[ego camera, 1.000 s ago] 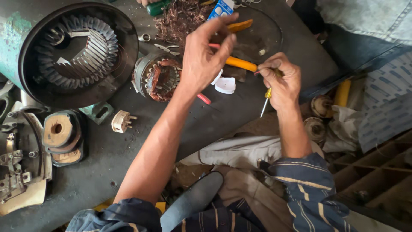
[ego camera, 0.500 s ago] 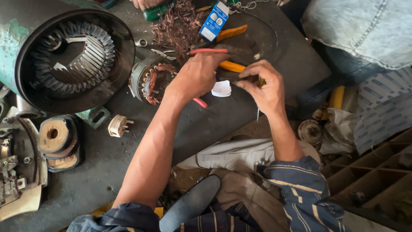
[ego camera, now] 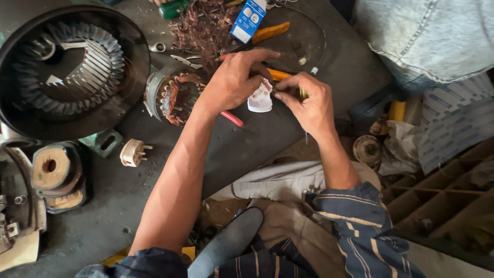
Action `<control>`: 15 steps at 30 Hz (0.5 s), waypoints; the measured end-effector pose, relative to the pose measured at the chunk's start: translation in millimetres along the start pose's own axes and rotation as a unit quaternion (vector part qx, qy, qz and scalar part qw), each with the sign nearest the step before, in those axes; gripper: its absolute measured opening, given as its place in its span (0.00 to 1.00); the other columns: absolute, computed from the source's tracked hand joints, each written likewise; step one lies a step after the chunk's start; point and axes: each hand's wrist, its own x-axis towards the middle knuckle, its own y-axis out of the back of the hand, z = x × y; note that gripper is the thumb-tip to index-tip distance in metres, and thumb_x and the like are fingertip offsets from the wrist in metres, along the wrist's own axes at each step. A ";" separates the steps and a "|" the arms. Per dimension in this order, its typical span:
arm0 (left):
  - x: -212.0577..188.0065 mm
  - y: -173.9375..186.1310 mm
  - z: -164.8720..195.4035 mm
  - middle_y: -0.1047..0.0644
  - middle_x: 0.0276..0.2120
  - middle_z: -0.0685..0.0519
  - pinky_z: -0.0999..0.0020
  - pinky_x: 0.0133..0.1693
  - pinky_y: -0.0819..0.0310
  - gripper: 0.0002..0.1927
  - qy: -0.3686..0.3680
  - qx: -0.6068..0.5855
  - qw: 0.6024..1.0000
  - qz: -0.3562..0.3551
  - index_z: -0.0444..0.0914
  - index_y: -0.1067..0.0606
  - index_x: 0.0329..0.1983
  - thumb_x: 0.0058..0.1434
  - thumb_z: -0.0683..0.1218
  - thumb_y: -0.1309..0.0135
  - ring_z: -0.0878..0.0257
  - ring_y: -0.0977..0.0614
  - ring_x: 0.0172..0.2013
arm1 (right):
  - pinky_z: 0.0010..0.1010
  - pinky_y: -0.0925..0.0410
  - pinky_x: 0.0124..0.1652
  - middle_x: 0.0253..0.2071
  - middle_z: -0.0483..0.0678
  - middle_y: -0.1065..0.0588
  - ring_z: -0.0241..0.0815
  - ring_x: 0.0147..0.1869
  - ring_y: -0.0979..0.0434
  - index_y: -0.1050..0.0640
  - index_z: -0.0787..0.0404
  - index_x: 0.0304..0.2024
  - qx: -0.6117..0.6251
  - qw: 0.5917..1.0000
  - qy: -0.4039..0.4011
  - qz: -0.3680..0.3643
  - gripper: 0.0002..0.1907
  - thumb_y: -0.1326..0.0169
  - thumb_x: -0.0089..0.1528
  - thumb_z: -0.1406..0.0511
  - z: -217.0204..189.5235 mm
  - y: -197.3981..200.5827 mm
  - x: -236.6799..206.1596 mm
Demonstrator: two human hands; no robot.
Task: The person disassembles a white electrical plug, removes a small component from a blue box, and uses a screwdriver to attach wires to the plug terminals. The person then reassembles the plug housing.
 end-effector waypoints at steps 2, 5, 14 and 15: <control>1.2 -2.5 -0.3 0.15 0.38 0.46 0.65 0.47 0.20 0.31 0.008 -0.034 0.999 -0.016 0.33 0.28 0.64 0.53 0.34 0.51 0.57 0.12 0.41 | 0.29 0.28 0.46 0.41 0.48 0.20 0.40 0.45 0.18 0.23 0.64 0.39 0.055 0.998 -0.006 0.024 0.07 0.37 0.62 0.76 1.2 -3.1 -2.5; 1.6 -7.9 -2.6 0.15 0.39 0.46 0.64 0.48 0.21 0.32 -0.005 -0.045 0.999 -0.027 0.33 0.30 0.66 0.54 0.35 0.50 0.57 0.12 0.42 | 0.28 0.28 0.47 0.43 0.49 0.23 0.42 0.47 0.19 0.21 0.62 0.39 0.033 0.997 0.046 0.047 0.08 0.41 0.64 0.78 2.3 -3.1 -5.8; 0.2 -20.9 -8.7 0.18 0.48 0.43 0.57 0.54 0.24 0.37 -0.058 0.017 0.998 0.004 0.38 0.34 0.71 0.55 0.35 0.48 0.50 0.16 0.50 | 0.32 0.27 0.42 0.45 0.49 0.25 0.44 0.43 0.20 0.17 0.62 0.42 -0.034 0.994 0.094 0.033 0.12 0.31 0.57 0.74 -5.7 -6.1 -3.7; 0.8 -21.0 -8.4 0.17 0.46 0.44 0.57 0.54 0.24 0.38 -0.047 0.028 0.999 -0.002 0.38 0.34 0.72 0.55 0.35 0.48 0.50 0.16 0.49 | 0.31 0.27 0.41 0.44 0.49 0.24 0.43 0.42 0.20 0.17 0.62 0.41 -0.037 0.995 0.085 0.032 0.12 0.30 0.56 0.73 -6.0 -6.7 -2.8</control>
